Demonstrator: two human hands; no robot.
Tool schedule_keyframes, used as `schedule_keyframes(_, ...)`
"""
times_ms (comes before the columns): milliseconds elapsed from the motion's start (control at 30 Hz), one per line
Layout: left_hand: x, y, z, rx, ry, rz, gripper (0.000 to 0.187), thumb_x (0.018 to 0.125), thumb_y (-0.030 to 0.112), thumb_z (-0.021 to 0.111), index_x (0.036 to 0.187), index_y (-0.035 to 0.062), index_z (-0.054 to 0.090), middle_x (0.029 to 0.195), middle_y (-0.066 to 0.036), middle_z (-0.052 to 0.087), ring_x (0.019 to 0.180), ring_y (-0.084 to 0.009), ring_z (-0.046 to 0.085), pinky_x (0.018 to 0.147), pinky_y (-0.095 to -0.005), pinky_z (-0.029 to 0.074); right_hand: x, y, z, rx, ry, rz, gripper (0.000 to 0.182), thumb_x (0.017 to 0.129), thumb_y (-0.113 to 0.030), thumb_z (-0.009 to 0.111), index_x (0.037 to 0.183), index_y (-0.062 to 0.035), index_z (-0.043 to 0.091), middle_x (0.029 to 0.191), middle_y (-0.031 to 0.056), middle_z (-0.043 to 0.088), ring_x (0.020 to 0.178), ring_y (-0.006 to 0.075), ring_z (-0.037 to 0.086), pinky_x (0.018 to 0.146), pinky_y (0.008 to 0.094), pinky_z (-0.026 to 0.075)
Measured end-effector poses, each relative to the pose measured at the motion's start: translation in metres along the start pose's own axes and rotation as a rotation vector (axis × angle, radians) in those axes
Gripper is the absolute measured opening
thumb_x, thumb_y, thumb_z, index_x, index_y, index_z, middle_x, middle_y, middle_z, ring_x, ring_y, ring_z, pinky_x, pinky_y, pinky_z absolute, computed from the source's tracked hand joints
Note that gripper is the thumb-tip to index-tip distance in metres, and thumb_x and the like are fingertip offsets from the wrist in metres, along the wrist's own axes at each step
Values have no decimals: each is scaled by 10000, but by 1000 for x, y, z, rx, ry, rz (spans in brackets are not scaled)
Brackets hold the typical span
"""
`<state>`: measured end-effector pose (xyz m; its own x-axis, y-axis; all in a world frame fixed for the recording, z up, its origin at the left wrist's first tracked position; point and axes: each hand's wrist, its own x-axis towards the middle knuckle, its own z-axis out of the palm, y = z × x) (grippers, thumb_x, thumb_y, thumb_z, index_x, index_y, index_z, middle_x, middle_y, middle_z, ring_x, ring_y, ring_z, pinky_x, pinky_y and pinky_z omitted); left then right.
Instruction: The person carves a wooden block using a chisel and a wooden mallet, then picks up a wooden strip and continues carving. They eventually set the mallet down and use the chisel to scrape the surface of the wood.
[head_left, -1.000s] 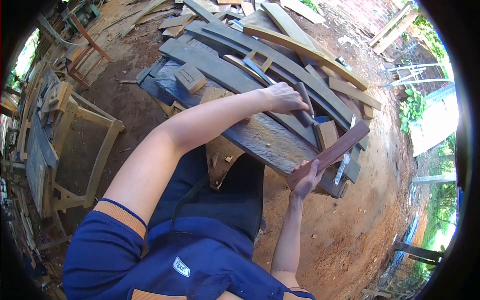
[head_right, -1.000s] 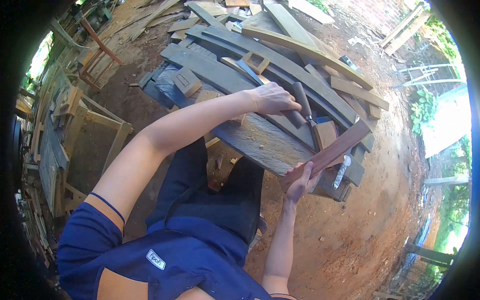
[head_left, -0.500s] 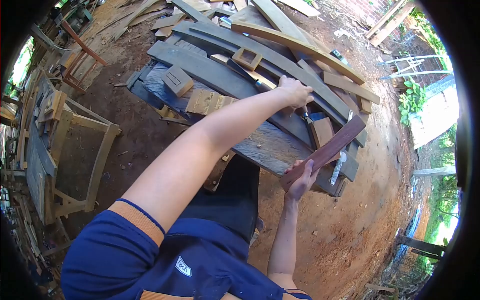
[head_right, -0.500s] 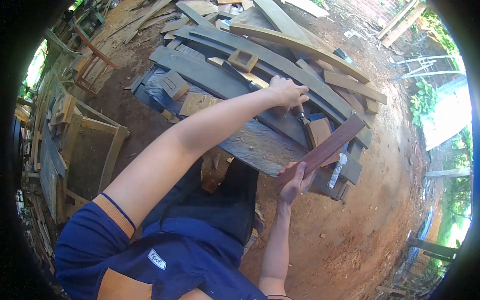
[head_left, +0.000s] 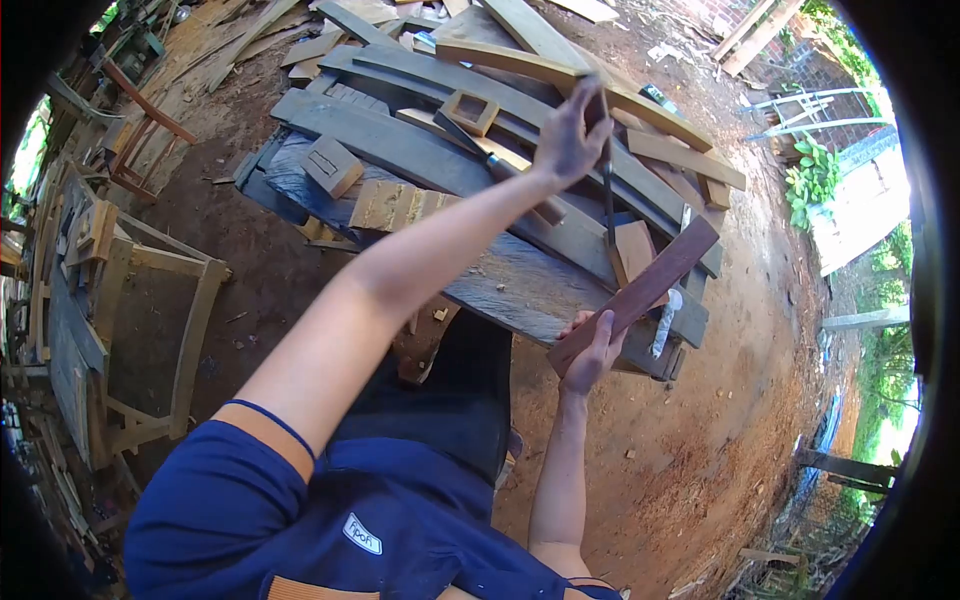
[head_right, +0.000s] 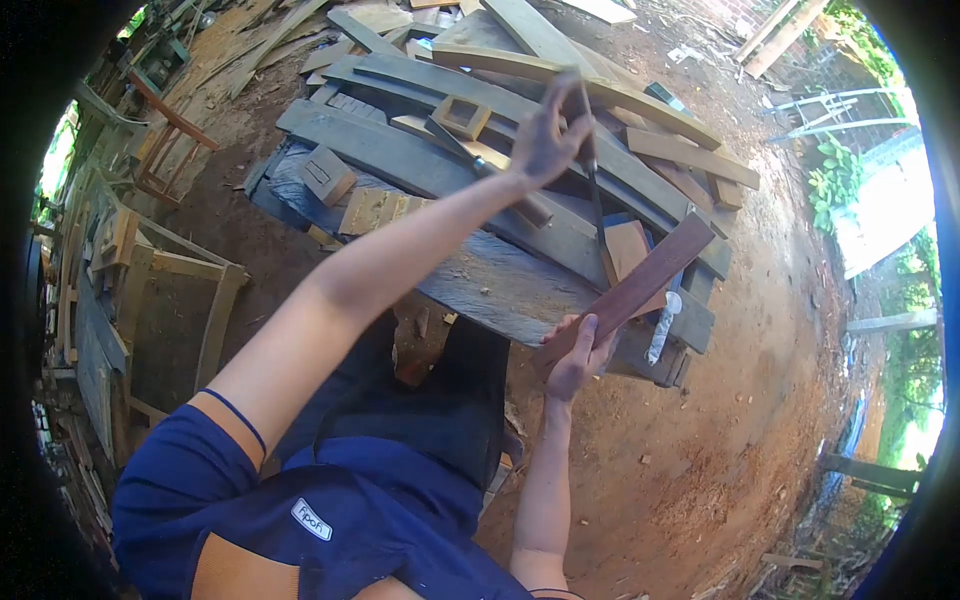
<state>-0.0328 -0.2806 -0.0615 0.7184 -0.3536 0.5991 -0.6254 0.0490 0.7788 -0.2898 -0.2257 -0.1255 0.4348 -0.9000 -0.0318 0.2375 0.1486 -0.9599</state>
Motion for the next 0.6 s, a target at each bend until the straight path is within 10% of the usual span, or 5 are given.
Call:
schedule_keyframes(133, 47, 50, -67, -199, 7, 135, 680, 860, 183, 710, 1364, 121, 258, 956, -200, 668, 797, -282, 705, 600, -441, 571, 0, -2, 3, 17, -28, -14, 332, 996, -341, 505, 1130, -51, 413, 749, 64, 516, 582, 126, 532, 511, 276, 487)
schedule_keyframes(200, 69, 67, -104, -272, 43, 80, 769, 889, 250, 695, 1486, 144, 221, 856, -91, 648, 701, -142, 684, 553, -244, 569, -1, -2, 3, 15, -22, -11, 332, 996, -342, 506, 1125, -51, 413, 747, 64, 516, 581, 126, 532, 510, 275, 486)
schedule_keyframes(267, 80, 65, -135, -571, -35, -80, 437, 885, 259, 698, 1174, -6, 505, 819, -68, 619, 556, -159, 639, 505, -265, 558, 0, -1, 1, 11, -17, -8, 332, 995, -344, 508, 1119, -50, 413, 746, 65, 517, 579, 126, 531, 509, 274, 485)
schedule_keyframes(400, 74, 43, -194, -676, 239, -373, 179, 889, 228, 639, 836, 90, 538, 555, 31, 470, 434, -145, 564, 359, -236, 446, 1, 2, -1, -17, -12, 11, 337, 996, -351, 505, 1117, -50, 415, 751, 63, 514, 581, 130, 529, 509, 277, 481)
schedule_keyframes(600, 41, -1, -250, -874, 364, -384, 302, 881, 203, 684, 1050, 86, 462, 807, -72, 586, 583, -143, 568, 467, -302, 456, 3, 4, -3, -28, -20, 27, 330, 1004, -354, 486, 1132, -56, 423, 758, 61, 511, 583, 136, 526, 525, 288, 481)
